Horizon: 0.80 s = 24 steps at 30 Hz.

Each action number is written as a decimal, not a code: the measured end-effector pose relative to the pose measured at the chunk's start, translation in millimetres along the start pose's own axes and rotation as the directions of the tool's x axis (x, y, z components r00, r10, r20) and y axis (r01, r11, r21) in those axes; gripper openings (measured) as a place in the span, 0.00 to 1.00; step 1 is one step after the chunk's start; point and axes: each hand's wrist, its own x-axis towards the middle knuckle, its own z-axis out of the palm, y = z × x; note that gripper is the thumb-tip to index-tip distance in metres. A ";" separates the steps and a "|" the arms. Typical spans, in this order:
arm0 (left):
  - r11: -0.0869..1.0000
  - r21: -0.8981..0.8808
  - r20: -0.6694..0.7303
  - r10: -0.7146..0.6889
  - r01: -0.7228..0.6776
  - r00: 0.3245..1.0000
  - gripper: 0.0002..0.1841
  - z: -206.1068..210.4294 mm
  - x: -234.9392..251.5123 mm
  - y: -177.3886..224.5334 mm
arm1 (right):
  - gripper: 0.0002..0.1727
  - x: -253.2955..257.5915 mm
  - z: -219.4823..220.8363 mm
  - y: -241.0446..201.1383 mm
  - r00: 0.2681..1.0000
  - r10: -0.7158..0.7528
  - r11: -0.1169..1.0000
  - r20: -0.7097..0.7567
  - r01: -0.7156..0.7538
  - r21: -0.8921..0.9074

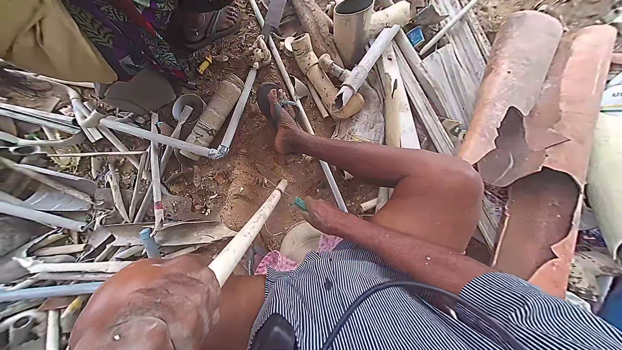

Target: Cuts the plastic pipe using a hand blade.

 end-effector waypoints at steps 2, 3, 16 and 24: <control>1.000 -0.030 0.033 0.001 0.000 0.999 0.21 -2.1 -1.0 -2.5 | 0.22 -24.5 -6.9 -21.1 0.981 -0.194 0.981 -0.026 0.194 0.001; 1.000 -0.027 0.044 0.001 0.000 0.999 0.21 -2.6 0.2 -4.0 | 0.22 -36.1 -9.3 -31.0 0.949 -0.312 0.950 -0.052 0.312 -0.004; 0.994 -0.080 0.199 -0.051 0.068 0.979 0.20 -7.0 13.1 -6.3 | 0.21 -46.6 -2.8 -27.3 0.873 -0.467 0.884 -0.140 0.466 -0.036; 0.992 0.004 0.205 -0.126 0.128 0.971 0.23 7.3 36.0 2.8 | 0.20 -43.3 -16.2 -25.2 0.912 -0.406 0.914 -0.061 0.404 -0.039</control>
